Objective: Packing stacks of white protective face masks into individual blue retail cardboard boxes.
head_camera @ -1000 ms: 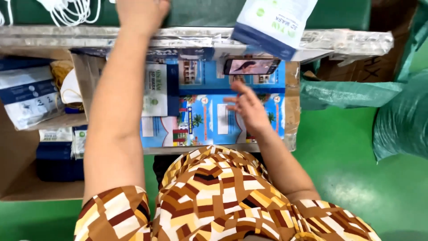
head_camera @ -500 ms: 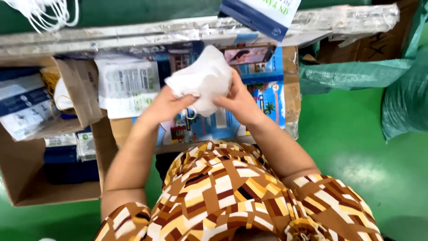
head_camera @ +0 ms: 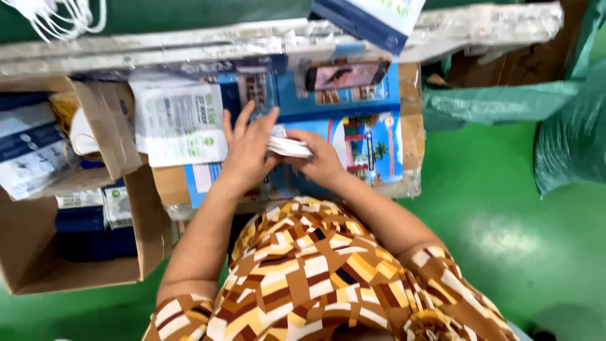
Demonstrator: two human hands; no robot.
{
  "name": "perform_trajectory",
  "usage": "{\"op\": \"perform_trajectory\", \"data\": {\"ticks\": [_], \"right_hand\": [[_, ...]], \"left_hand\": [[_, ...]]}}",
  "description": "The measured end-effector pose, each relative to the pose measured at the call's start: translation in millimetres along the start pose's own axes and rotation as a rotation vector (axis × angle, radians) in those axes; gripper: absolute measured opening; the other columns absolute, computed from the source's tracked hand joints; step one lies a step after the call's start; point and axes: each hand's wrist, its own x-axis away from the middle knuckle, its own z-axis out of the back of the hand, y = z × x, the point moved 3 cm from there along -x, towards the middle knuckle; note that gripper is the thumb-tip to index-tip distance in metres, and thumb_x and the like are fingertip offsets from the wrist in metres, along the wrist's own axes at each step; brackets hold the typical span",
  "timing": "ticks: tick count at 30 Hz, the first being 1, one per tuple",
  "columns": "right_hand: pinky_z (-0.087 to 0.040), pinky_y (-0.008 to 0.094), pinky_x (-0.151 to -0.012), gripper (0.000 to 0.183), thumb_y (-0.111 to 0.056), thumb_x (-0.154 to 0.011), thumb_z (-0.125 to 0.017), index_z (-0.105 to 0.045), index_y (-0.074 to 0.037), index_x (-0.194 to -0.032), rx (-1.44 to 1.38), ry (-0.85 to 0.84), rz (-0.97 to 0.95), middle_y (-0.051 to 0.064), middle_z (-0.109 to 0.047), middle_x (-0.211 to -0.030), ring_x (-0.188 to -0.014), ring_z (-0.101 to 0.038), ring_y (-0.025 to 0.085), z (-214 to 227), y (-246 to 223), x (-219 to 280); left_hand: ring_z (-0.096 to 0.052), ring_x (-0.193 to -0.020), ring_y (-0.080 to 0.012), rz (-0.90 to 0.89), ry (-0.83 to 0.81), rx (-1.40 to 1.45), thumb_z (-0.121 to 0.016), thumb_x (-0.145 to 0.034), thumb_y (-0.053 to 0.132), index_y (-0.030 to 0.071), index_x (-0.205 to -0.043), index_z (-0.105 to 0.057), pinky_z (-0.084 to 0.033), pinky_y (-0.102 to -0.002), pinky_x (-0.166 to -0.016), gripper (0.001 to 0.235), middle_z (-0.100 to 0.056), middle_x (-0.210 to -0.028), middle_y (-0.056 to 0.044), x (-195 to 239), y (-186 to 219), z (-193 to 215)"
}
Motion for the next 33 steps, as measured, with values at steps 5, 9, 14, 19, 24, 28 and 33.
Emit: {"op": "perform_trajectory", "data": {"ticks": [5,9,14,19,24,28,33], "right_hand": [[-0.048,0.034,-0.103,0.089,-0.019,-0.076,-0.094,-0.039,-0.01,-0.145,-0.457,-0.033,0.1,0.007,-0.055,-0.135,-0.119,-0.058,0.019,5,-14,-10],[-0.051,0.036,-0.101,0.056,-0.012,-0.081,-0.086,-0.063,-0.007,-0.131,-0.33,-0.184,-0.084,0.011,-0.069,-0.124,-0.116,-0.066,0.025,15,-1,3],[-0.057,0.036,-0.086,0.036,-0.014,-0.086,-0.077,-0.073,-0.012,-0.121,0.043,-0.384,-0.127,0.012,-0.078,-0.11,-0.098,-0.074,0.026,83,-74,-10],[-0.057,0.038,-0.088,0.031,-0.013,-0.09,-0.067,-0.075,-0.011,-0.121,-0.477,-0.508,-0.136,0.012,-0.076,-0.113,-0.1,-0.074,0.028,93,-15,11],[-0.057,0.039,-0.078,0.027,-0.009,-0.091,-0.07,-0.078,-0.01,-0.117,-0.274,-0.099,-0.34,0.01,-0.077,-0.102,-0.088,-0.075,0.028,70,-6,-2],[-0.054,0.042,-0.084,0.034,-0.012,-0.082,-0.08,-0.075,-0.008,-0.116,0.327,0.037,0.11,0.011,-0.074,-0.104,-0.096,-0.071,0.031,53,-47,-9],[-0.046,0.043,-0.09,0.037,-0.007,-0.075,-0.084,-0.08,-0.016,-0.111,0.672,-0.112,0.259,0.004,-0.077,-0.101,-0.102,-0.066,0.029,34,-42,-2]], "left_hand": [[-0.039,-0.146,-0.0359,-0.066,0.088,-0.073,-0.08,-0.078,0.013,0.015,-0.155,-0.041,-0.012,-0.072,-0.121,0.086,-0.055,-0.138,-0.01,9,2,-37],[-0.034,-0.141,-0.0479,-0.168,0.188,0.133,-0.077,-0.073,0.014,0.009,-0.149,-0.043,-0.019,-0.065,-0.117,0.083,-0.048,-0.138,-0.027,13,17,-17],[-0.05,-0.126,-0.0396,0.274,0.46,0.036,-0.064,-0.094,0.003,0.006,-0.145,-0.06,-0.041,-0.048,-0.116,0.051,-0.054,-0.132,-0.02,30,-54,3],[-0.054,-0.111,-0.0422,0.352,0.266,-0.176,-0.072,-0.09,0.015,-0.001,-0.128,-0.063,-0.048,-0.05,-0.094,0.042,-0.055,-0.12,-0.024,20,-72,-17],[-0.06,-0.104,-0.0405,0.382,0.243,-0.232,-0.068,-0.086,0.012,-0.004,-0.126,-0.062,-0.053,-0.048,-0.085,0.043,-0.058,-0.114,-0.023,8,-74,-30],[-0.062,-0.093,-0.0424,0.499,0.272,-0.253,-0.067,-0.092,0.013,0.001,-0.109,-0.064,-0.051,-0.052,-0.077,0.021,-0.062,-0.101,-0.021,12,-97,-44],[-0.066,-0.085,-0.0368,0.454,0.525,0.107,-0.076,-0.094,0.019,0.005,-0.091,-0.066,-0.052,-0.048,-0.076,0.018,-0.067,-0.09,-0.016,22,-106,-32]]}}
